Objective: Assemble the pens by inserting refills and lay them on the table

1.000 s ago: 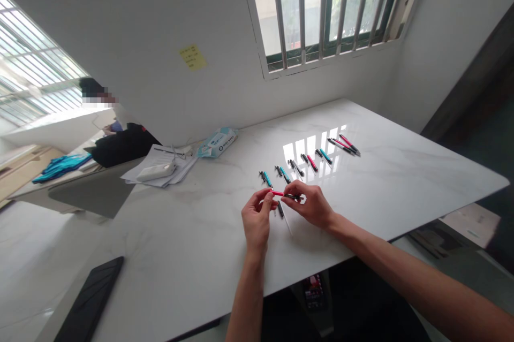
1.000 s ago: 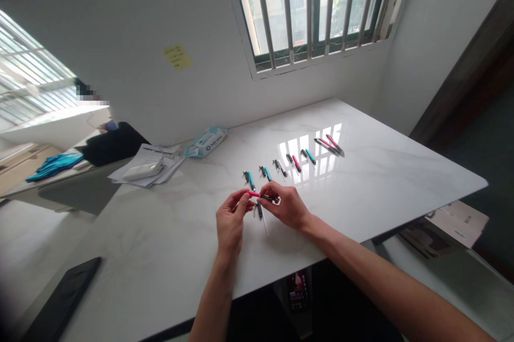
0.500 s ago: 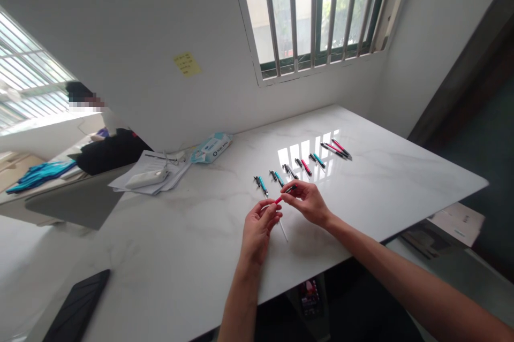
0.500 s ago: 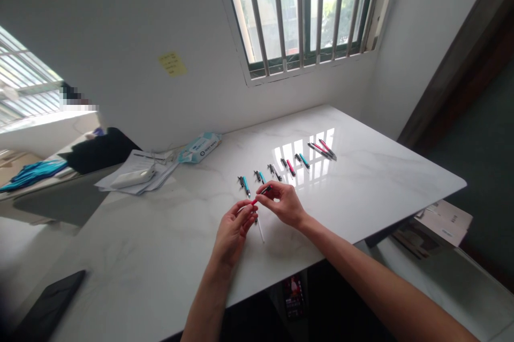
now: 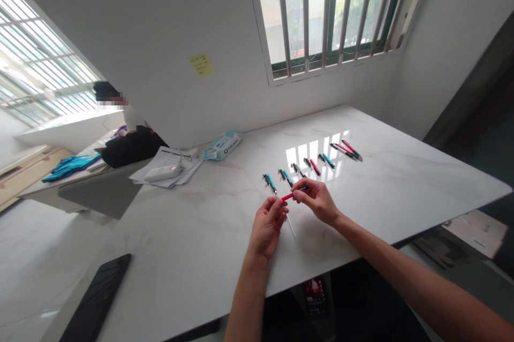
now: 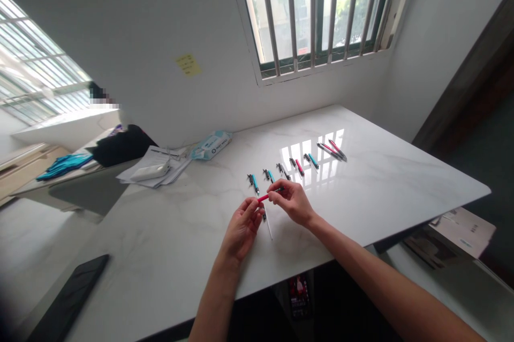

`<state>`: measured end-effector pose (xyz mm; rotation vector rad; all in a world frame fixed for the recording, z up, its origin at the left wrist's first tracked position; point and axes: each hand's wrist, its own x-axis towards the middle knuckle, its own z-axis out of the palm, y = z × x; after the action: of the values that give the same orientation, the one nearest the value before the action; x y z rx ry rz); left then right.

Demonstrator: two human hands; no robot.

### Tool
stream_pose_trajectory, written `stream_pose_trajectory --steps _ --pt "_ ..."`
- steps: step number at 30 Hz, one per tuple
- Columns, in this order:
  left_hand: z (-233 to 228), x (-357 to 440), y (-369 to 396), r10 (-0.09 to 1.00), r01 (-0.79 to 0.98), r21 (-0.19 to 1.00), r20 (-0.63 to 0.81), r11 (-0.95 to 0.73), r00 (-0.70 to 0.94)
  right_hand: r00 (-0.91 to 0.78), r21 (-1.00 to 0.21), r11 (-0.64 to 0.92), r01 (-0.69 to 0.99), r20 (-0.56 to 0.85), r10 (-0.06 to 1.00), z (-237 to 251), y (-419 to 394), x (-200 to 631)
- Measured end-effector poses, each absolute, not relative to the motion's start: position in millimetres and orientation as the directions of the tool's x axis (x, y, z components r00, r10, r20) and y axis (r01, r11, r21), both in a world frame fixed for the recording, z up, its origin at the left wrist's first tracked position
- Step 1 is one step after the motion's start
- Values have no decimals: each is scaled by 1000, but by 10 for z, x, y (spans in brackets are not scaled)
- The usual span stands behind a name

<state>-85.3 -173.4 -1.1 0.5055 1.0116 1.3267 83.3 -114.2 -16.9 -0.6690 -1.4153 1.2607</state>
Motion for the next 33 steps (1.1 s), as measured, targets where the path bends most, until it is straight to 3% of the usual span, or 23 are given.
stream_pose_trajectory --steps 8,12,15,20,26,33 --pt "1 -889 -1742 962 -504 852 -235 138 -135 -241 -929 327 -173 361 901 -173 -1133 848" --pt "-71 -1014 -1763 960 -330 942 -148 63 -239 -194 -897 421 135 392 899 -194 -1136 857" --pt "-164 -1154 -1821 944 -98 994 -76 47 -321 -273 -802 470 369 390 879 -209 -1149 852" --pt "-248 -1261 -1929 943 124 992 23 19 -332 -375 -693 440 571 257 891 -227 -1194 826" --pt "-248 -1205 -1974 948 280 960 96 -8 -303 -421 -622 442 647 192 887 -253 -1197 824" --pt "-248 -1228 -1996 958 340 940 66 34 -278 -416 -662 430 615 191 889 -269 -1179 837"
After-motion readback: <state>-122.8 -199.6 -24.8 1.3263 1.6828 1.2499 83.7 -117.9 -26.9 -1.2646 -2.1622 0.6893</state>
